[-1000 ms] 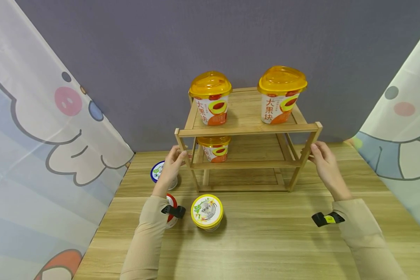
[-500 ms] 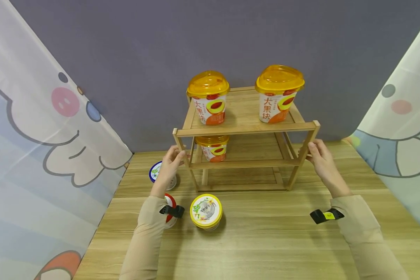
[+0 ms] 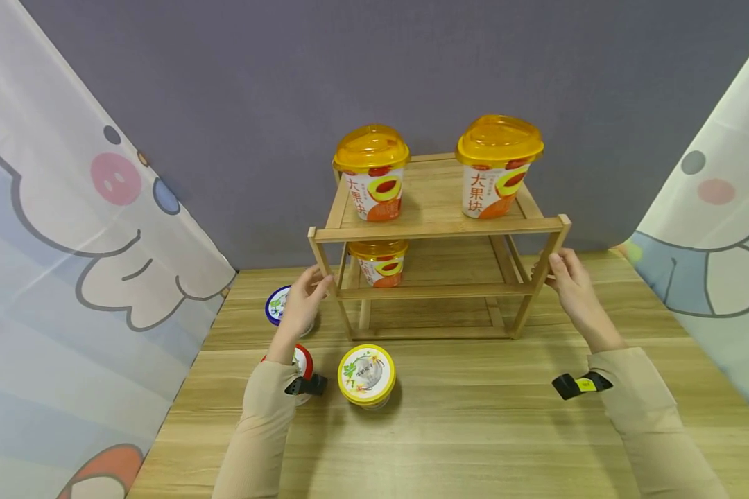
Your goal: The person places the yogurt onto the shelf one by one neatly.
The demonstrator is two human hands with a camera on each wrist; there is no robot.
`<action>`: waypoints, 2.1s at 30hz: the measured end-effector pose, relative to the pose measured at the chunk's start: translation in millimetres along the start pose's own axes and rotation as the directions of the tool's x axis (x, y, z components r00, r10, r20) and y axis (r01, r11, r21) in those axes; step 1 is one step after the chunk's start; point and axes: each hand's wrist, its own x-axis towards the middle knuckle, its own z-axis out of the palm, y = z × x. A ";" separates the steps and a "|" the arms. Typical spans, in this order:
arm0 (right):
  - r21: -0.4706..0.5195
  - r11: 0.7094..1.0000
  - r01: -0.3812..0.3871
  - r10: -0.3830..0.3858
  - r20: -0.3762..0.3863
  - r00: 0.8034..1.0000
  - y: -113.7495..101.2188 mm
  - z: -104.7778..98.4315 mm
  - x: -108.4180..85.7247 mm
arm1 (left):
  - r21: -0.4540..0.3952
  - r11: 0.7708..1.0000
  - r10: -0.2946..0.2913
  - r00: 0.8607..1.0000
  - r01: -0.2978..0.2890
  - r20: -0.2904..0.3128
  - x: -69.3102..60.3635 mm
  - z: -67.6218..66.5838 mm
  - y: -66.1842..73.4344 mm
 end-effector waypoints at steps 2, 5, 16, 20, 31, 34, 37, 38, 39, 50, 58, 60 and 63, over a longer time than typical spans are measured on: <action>0.013 1.000 0.002 -0.002 -0.002 1.000 0.5 0.1 0.0 | 0.086 0.996 -0.011 1.000 0.013 -0.016 -3.6 1.2 0.8; 0.009 1.000 0.002 -0.002 -0.001 1.000 0.7 0.1 0.1 | 0.165 0.986 -0.030 0.999 0.037 -0.043 -10.4 2.9 2.7; -0.047 0.999 -0.008 0.008 -0.006 1.000 1.3 -0.1 0.4 | 0.399 0.917 0.027 0.993 0.020 -0.112 -40.9 11.0 12.4; -0.071 0.997 -0.021 0.020 -0.007 1.000 1.2 -0.5 -0.1 | 0.457 0.889 0.070 0.990 -0.005 -0.124 -53.4 15.2 16.7; -0.068 0.997 -0.024 0.023 -0.010 1.000 2.5 -0.8 -0.7 | 0.451 0.844 0.249 0.957 -0.288 0.145 -87.1 28.3 3.3; -0.073 0.997 -0.029 0.028 -0.010 1.000 3.0 -0.4 -0.4 | 0.463 0.823 0.269 0.944 -0.329 0.192 -93.7 32.1 -4.0; -0.079 0.996 -0.036 0.036 -0.008 0.999 2.9 -0.1 -0.2 | 0.492 0.793 0.290 0.933 -0.359 0.214 -98.2 35.7 -11.1; -0.083 0.996 -0.039 0.038 -0.005 0.999 2.8 0.0 -0.1 | 0.497 0.786 0.296 0.929 -0.368 0.220 -99.3 36.7 -13.2; -0.088 0.995 -0.041 0.041 -0.003 0.999 2.7 0.2 0.0 | 0.509 0.775 0.300 0.927 -0.374 0.224 -100.5 37.9 -15.2; -0.098 0.993 -0.060 0.060 -0.005 0.998 3.0 0.8 -0.5 | 0.611 0.724 0.185 0.944 -0.319 0.274 -112.9 53.2 -34.5; -0.063 0.997 -0.044 0.043 -0.008 0.999 3.4 0.2 0.0 | 0.618 0.718 0.191 0.944 -0.321 0.269 -118.4 61.2 -42.7; -0.052 0.998 -0.038 0.037 -0.013 0.999 2.8 0.4 -0.3 | 0.615 0.725 0.170 0.946 -0.311 0.277 -119.4 62.5 -43.4; -0.044 0.999 -0.029 0.028 -0.022 0.999 1.8 0.5 -0.6 | 0.611 0.730 0.157 0.944 -0.308 0.288 -120.7 64.1 -46.3</action>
